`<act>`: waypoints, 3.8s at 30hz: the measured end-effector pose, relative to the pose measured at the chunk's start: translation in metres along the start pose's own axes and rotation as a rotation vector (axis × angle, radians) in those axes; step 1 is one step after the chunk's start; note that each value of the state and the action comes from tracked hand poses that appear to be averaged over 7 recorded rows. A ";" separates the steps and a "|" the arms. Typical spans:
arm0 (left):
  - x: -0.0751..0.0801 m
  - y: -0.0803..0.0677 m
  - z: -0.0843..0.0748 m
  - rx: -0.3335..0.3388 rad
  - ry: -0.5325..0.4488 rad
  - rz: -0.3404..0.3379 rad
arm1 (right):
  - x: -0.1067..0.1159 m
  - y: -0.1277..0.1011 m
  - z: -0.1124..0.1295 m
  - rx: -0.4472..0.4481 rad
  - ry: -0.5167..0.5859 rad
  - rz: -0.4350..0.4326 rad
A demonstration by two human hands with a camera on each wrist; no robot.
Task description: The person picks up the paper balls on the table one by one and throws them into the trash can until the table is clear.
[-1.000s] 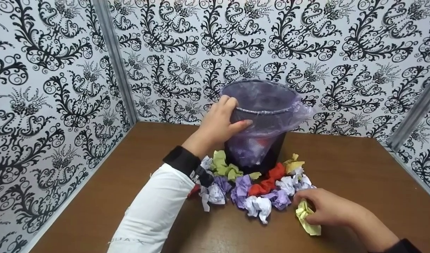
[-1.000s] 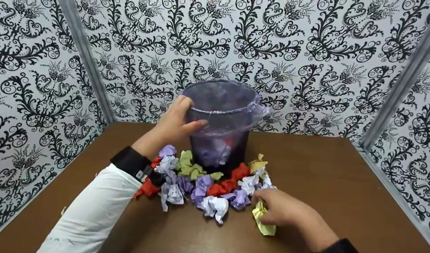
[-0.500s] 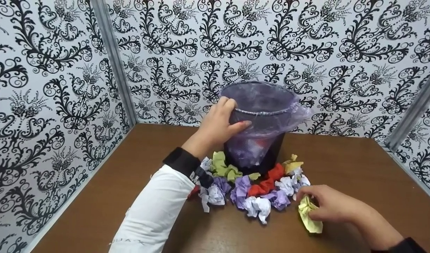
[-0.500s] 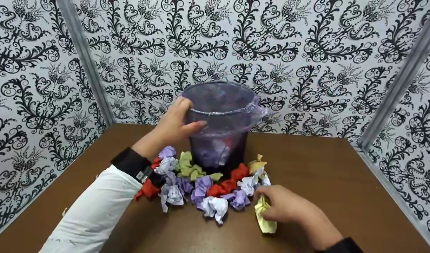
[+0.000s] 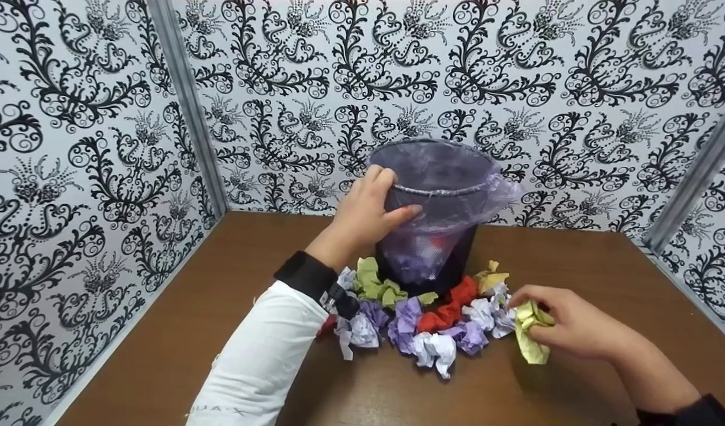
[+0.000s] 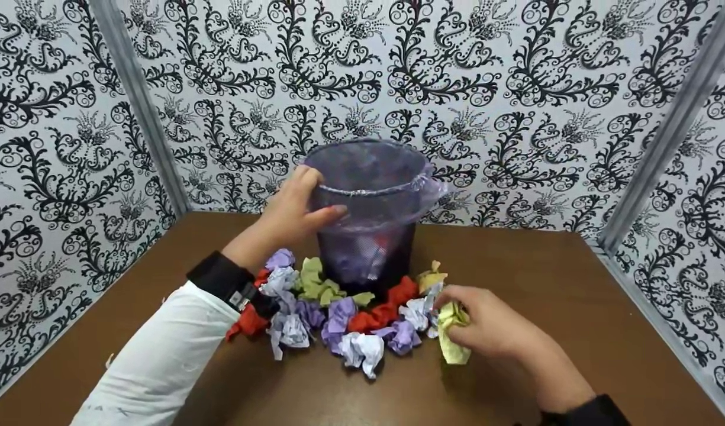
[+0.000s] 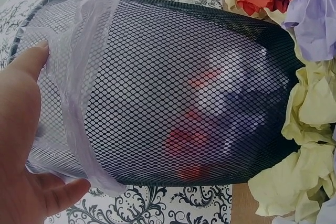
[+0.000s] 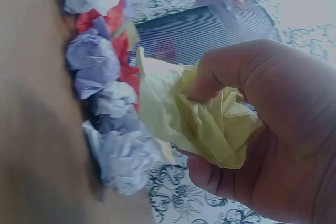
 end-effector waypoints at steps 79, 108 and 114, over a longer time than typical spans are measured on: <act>0.003 0.001 0.002 -0.036 0.013 0.000 | 0.085 0.244 0.093 -0.262 -0.319 -0.109; 0.002 0.000 0.003 -0.040 0.025 -0.015 | 0.071 0.071 0.067 0.334 -0.302 -0.334; 0.002 0.000 0.001 -0.035 0.015 -0.003 | 0.051 0.046 0.026 0.175 -0.286 -0.331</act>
Point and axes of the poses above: each hand's wrist, its own y-axis towards the middle knuckle, its own x-axis out of the back of the hand, z = x × y, the point moved 1 cm from there along y, towards the middle knuckle, and after that the axes turned 11 degrees about y, right-handed, at the moved point
